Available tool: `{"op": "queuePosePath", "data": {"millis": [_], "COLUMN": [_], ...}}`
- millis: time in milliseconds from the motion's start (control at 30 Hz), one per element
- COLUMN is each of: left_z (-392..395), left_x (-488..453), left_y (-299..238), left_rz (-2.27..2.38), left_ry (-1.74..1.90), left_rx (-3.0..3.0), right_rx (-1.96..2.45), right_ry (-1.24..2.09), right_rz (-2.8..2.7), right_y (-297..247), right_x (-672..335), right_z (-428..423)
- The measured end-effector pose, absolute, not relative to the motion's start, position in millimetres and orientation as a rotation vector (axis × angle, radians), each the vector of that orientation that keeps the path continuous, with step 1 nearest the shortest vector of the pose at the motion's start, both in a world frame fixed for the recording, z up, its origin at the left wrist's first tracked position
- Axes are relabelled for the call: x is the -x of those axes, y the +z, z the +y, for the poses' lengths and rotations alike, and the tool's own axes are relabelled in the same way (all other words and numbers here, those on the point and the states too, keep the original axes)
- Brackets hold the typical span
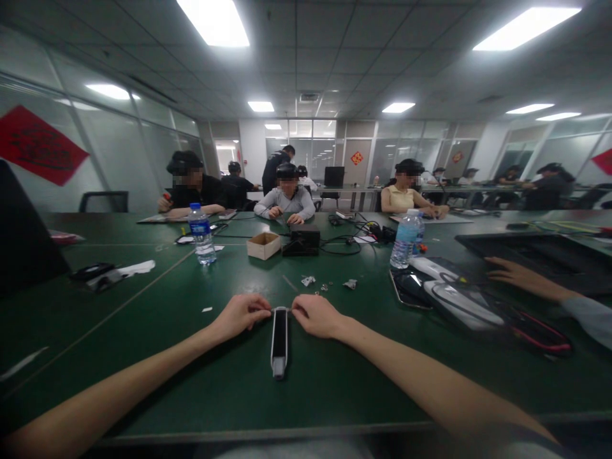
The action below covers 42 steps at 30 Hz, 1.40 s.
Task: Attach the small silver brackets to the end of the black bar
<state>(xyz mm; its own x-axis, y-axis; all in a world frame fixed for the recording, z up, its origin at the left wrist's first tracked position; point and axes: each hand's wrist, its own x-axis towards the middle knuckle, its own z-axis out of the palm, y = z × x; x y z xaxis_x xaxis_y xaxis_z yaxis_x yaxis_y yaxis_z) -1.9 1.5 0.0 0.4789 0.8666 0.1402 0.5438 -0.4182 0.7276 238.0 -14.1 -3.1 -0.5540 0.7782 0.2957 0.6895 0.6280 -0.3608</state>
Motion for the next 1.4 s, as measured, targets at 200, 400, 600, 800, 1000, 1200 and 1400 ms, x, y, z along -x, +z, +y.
{"op": "queuePosePath", "data": {"millis": [200,400,600,800,1000,1200,1400], "left_z": [-3,-3,-3,-4,-5,-5,-7], "left_x": [-2,-1,1,0,0,0,0], "left_y": [3,6,6,6,6,6,8], "left_rz": [1.12,1.157,1.176,1.19,1.182,1.179,1.185], "left_ry": [0.717,0.675,0.679,0.656,0.649,0.647,0.602], "left_rx": [-2.271,-2.373,-2.405,-2.435,-2.448,-2.438,-2.451], "right_rx": [1.141,1.134,1.146,1.158,1.166,1.259,1.533], "right_ry": [0.276,0.247,0.261,0.25,0.211,0.044,-0.201], "right_rz": [-2.421,-2.414,-2.41,-2.402,-2.421,-2.344,-2.24], "right_y": [-6,-8,-5,-5,-3,-3,-9], "right_x": [-237,-237,-237,-237,-237,-247,-290], "right_z": [-13,-11,-14,-13,-16,-1,35]}}
